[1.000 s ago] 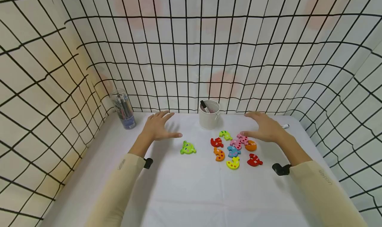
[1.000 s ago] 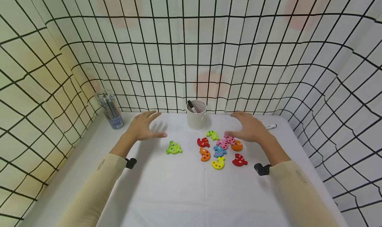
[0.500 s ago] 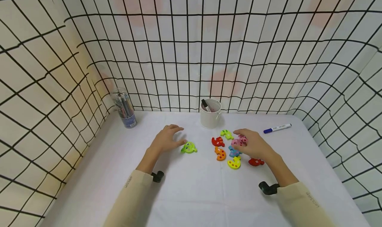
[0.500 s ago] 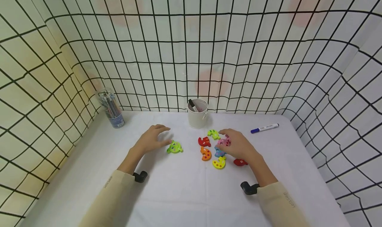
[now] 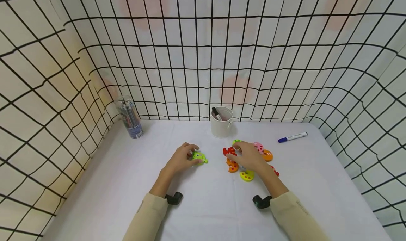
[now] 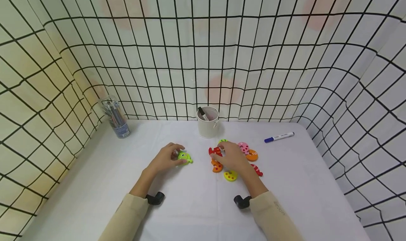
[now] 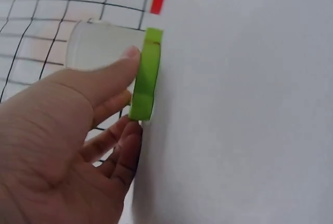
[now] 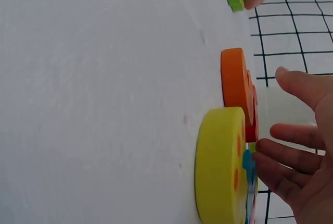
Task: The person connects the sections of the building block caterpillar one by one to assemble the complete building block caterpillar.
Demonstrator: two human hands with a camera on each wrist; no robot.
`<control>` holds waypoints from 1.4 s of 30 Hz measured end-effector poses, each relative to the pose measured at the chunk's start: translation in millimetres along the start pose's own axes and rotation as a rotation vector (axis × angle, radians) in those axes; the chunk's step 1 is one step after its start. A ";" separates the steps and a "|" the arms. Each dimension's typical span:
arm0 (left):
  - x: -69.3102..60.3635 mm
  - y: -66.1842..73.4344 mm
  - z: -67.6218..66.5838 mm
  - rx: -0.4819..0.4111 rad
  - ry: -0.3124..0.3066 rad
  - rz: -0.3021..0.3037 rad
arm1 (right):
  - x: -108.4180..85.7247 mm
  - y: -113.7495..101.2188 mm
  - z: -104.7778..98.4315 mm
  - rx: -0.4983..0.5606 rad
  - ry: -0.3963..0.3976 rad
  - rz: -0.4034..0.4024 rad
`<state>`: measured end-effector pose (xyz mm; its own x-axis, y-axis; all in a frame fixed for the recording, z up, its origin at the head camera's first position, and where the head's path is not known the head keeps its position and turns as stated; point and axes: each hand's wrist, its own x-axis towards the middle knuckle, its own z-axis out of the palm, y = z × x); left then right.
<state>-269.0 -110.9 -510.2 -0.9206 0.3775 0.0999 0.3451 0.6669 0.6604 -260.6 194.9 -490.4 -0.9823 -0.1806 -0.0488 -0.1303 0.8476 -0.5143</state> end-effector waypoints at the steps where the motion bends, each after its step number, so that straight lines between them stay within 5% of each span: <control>1: -1.1 -2.2 0.5 -0.017 0.010 -0.009 | 1.6 -2.5 2.2 -0.003 0.001 0.013; 13: -6.4 -18.6 5.7 -0.154 0.041 -0.019 | 18.5 -13.3 20.5 0.002 0.029 0.023; 25: -3.8 -19.7 7.6 -0.140 0.054 -0.022 | 12.9 -25.4 20.8 0.026 0.083 -0.013; 35: -2.9 -17.4 8.7 -0.135 0.063 -0.031 | -8.2 -44.2 24.1 0.151 0.098 -0.109; 42: -2.0 -17.8 9.9 -0.115 0.046 -0.012 | -12.9 -56.3 39.0 0.160 0.063 -0.131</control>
<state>-271.5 -117.1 -529.5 -0.9331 0.3377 0.1237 0.3129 0.5926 0.7422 -235.3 130.0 -494.2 -0.9654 -0.2486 0.0785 -0.2397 0.7282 -0.6421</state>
